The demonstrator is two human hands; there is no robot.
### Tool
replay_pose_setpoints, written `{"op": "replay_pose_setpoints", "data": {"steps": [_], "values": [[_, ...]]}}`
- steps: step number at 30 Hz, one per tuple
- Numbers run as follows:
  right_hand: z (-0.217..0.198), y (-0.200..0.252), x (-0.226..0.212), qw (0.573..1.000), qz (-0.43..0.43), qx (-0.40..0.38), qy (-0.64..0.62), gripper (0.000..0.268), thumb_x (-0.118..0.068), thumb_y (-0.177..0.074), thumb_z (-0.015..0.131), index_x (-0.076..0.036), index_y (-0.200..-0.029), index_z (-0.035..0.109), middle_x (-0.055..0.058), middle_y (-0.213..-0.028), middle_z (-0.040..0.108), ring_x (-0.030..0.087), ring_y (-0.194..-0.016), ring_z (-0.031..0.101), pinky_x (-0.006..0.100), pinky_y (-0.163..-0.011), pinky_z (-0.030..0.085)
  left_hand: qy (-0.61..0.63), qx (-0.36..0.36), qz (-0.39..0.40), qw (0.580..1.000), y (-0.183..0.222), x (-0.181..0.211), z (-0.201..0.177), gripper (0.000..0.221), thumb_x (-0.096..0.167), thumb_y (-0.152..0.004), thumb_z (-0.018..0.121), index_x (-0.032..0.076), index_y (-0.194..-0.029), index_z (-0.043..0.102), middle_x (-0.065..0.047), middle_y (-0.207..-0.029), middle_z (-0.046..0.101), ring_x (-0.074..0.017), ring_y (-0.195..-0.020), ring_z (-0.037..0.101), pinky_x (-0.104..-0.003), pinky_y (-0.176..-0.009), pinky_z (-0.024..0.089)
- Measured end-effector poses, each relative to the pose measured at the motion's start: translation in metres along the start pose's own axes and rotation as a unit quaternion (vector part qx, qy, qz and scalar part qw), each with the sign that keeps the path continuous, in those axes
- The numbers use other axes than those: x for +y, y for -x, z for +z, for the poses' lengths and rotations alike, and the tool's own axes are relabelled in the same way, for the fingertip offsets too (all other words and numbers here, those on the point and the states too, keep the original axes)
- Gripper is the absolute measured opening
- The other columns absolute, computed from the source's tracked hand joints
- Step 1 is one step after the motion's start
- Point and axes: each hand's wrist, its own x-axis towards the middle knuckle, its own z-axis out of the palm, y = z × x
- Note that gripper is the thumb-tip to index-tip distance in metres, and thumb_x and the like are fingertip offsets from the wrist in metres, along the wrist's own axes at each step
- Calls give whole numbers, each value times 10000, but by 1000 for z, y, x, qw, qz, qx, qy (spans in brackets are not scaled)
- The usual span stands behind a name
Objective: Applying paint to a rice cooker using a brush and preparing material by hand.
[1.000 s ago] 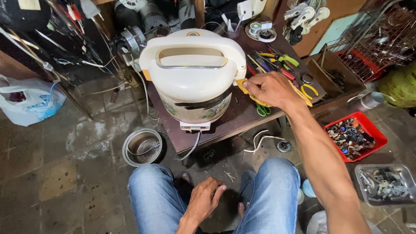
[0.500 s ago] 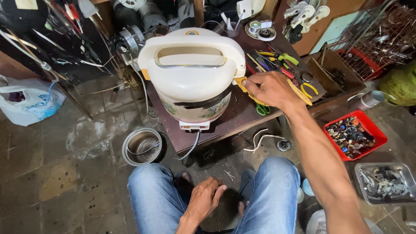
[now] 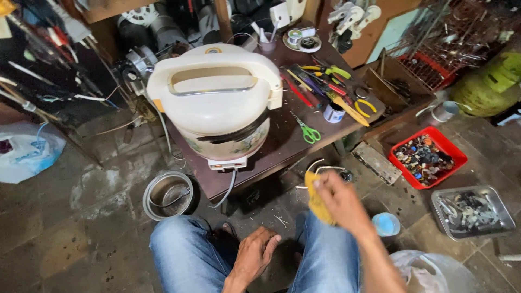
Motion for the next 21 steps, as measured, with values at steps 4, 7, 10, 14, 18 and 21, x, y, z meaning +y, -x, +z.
{"op": "replay_pose_setpoints", "data": {"steps": [4,7,10,14,18,21], "values": [[38,38,20,995,76,6,-71,206,-354,-959,544,-175,-897,625,6,-775,691,126,-707,670,302,-645,499,55,27,2,998,1,7,2,293,329,-992,562,92,-976,735,-19,-877,700,-220,-804,678,-358,-702,510],[73,57,24,988,-36,68,-132,185,-268,-928,556,-137,-821,633,-16,-721,645,121,-713,584,304,-690,459,231,96,-4,968,4,17,9,186,208,-953,634,67,-952,756,-23,-815,677,-119,-731,596,-269,-672,460],[83,81,-9,993,25,20,-114,178,-326,-898,576,-187,-806,637,-35,-714,680,102,-686,615,294,-620,478,374,176,-81,907,12,13,32,302,272,-942,629,17,-1007,778,-40,-883,683,-101,-729,554,-251,-588,441],[105,96,2,977,0,10,-214,213,-261,-960,579,-138,-788,550,-26,-692,541,94,-661,507,285,-621,442,397,244,-38,884,16,22,42,224,185,-942,656,-8,-862,737,-56,-798,603,-146,-783,546,-291,-715,463],[104,108,6,963,28,-6,-267,235,-205,-967,584,-119,-762,507,-5,-705,498,109,-686,474,299,-635,416,415,248,-41,875,21,32,49,215,137,-928,657,-25,-802,720,-72,-785,597,-151,-761,534,-294,-680,443],[106,114,5,959,59,-9,-278,235,-188,-957,573,-116,-745,501,-3,-704,501,109,-685,469,302,-641,422,367,262,-71,890,20,44,46,204,118,-917,650,11,-750,698,-43,-736,592,-131,-713,541,-285,-661,452]]}}
